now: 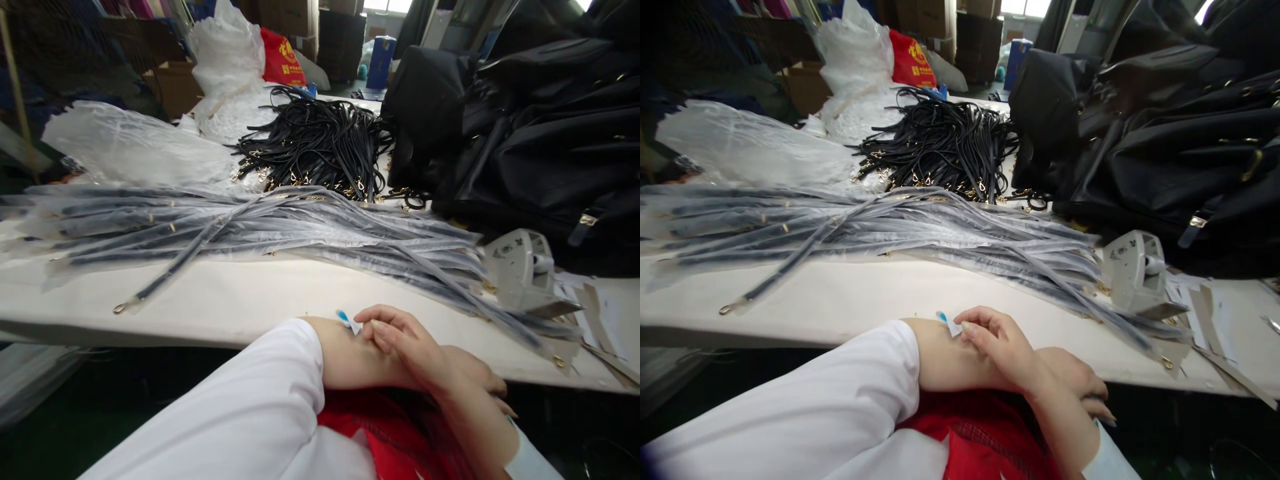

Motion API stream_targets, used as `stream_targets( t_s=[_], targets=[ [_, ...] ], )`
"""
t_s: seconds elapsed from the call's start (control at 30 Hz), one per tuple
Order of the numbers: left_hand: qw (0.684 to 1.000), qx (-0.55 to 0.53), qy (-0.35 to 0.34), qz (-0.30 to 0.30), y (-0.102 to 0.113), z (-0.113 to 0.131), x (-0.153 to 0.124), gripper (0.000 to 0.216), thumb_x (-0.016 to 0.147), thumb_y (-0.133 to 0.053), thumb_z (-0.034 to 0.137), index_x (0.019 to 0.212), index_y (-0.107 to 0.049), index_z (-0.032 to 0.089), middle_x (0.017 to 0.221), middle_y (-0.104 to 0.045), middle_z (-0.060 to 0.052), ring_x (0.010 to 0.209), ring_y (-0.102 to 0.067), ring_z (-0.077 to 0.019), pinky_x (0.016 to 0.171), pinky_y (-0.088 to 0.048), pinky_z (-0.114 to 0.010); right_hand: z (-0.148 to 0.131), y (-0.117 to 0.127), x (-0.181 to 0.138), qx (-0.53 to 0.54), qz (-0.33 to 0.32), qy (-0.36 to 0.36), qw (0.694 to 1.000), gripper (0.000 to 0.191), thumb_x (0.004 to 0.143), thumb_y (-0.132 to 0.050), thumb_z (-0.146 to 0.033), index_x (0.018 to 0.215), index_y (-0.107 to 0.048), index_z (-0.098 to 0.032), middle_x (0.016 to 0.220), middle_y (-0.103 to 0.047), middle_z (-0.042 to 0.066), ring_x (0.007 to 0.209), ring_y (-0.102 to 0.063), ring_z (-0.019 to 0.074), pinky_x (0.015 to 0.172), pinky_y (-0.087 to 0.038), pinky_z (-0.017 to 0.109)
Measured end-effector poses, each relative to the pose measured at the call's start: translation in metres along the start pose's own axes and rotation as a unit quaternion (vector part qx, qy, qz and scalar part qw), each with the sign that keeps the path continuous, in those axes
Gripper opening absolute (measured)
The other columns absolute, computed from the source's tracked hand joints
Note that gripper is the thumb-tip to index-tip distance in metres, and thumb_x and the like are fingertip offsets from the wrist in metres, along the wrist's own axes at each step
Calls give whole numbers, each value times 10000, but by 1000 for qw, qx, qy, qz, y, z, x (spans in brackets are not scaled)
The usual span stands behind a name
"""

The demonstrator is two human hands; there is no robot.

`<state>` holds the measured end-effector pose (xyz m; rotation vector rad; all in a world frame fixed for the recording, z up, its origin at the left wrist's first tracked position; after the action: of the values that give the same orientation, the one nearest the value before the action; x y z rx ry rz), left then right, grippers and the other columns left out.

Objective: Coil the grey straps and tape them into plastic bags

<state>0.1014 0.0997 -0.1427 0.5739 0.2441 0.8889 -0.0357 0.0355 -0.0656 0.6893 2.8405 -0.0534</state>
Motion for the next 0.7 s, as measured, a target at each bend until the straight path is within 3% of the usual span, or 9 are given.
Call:
stream_targets(
  t_s=[0.03, 0.1, 0.17, 0.23, 0.33, 0.43, 0.5, 0.6, 0.7],
  targets=[
    [1000, 21, -6, -12, -2, 1, 0, 193, 827, -682, 427, 742, -689, 254, 829, -751, -61, 807, -704, -241, 626, -482, -325, -4, 4, -1, -63, 29, 31, 997, 383, 800, -666, -448, 1068, -685, -176, 930, -684, 67, 808, -618, 194, 759, -493, 322],
    [999, 48, 5, -13, -2, 2, -3, 242, 861, -624, 485, 838, -700, 256, 894, -754, -79, 835, -703, -259, 622, -478, -339, -7, 6, -3, -186, 81, 67, 977, 505, 709, -758, -373, 1169, -662, -186, 1187, -663, 113, 1104, -591, 280, 991, -434, 407],
    [998, 58, 8, -13, 0, 3, -7, 283, 879, -583, 513, 893, -700, 256, 907, -752, -88, 827, -700, -274, 610, -475, -348, 0, 3, -1, -249, 94, 42, 963, 634, 684, -789, -361, 1268, -618, -185, 1306, -631, 135, 1191, -569, 315, 1057, -394, 450],
    [998, 61, -8, -10, 2, 7, -11, 301, 894, -557, 515, 898, -699, 250, 902, -752, -92, 814, -697, -274, 607, -477, -348, 8, -3, 4, -259, 84, 16, 962, 509, 769, -722, -359, 1244, -644, -192, 1239, -688, 123, 1135, -622, 305, 1022, -429, 449],
    [998, 57, -28, 0, 7, 11, -15, 311, 899, -550, 520, 872, -702, 251, 897, -753, -94, 803, -696, -263, 609, -485, -340, 7, -8, 15, -249, 80, 48, 964, 207, 878, -583, -286, 998, -743, -234, 1049, -762, 61, 996, -676, 260, 925, -467, 383],
    [998, 56, -29, -6, 6, 10, -14, 294, 901, -550, 513, 867, -700, 262, 910, -754, -82, 823, -698, -260, 635, -494, -338, 3, -3, 21, -235, 100, 64, 965, 249, 913, -525, -293, 763, -711, -225, 797, -740, 20, 789, -662, 218, 755, -465, 309],
    [998, 60, -25, -12, 4, 8, -11, 286, 909, -541, 498, 879, -696, 260, 922, -753, -82, 840, -698, -261, 661, -500, -342, 2, 4, 21, -221, 118, 59, 966, 295, 929, -497, -324, 716, -665, -209, 699, -685, 4, 712, -629, 198, 687, -448, 284],
    [998, 59, -20, -28, -1, 8, -7, 270, 898, -565, 477, 843, -696, 247, 919, -754, -97, 841, -700, -271, 681, -505, -356, 3, 12, 13, -191, 124, 58, 972, 312, 942, -475, -365, 766, -669, -193, 728, -683, 9, 733, -629, 197, 704, -468, 280],
    [1000, 19, 4, -21, -1, 9, -10, 225, 832, -672, 440, 713, -677, 249, 877, -759, -80, 836, -706, -258, 686, -505, -331, 0, 6, 0, -158, 43, 85, 983, 288, 955, -479, -343, 899, -724, -201, 891, -743, 37, 873, -668, 213, 824, -496, 308]
  ],
)
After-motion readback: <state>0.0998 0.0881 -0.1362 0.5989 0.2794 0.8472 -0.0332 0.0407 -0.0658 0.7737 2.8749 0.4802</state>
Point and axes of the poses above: each hand's wrist, its own x-axis towards the middle knuckle, its own y-axis out of the back of the hand, z = x × y, the point moved 7 cm from there along x, towards the middle knuckle
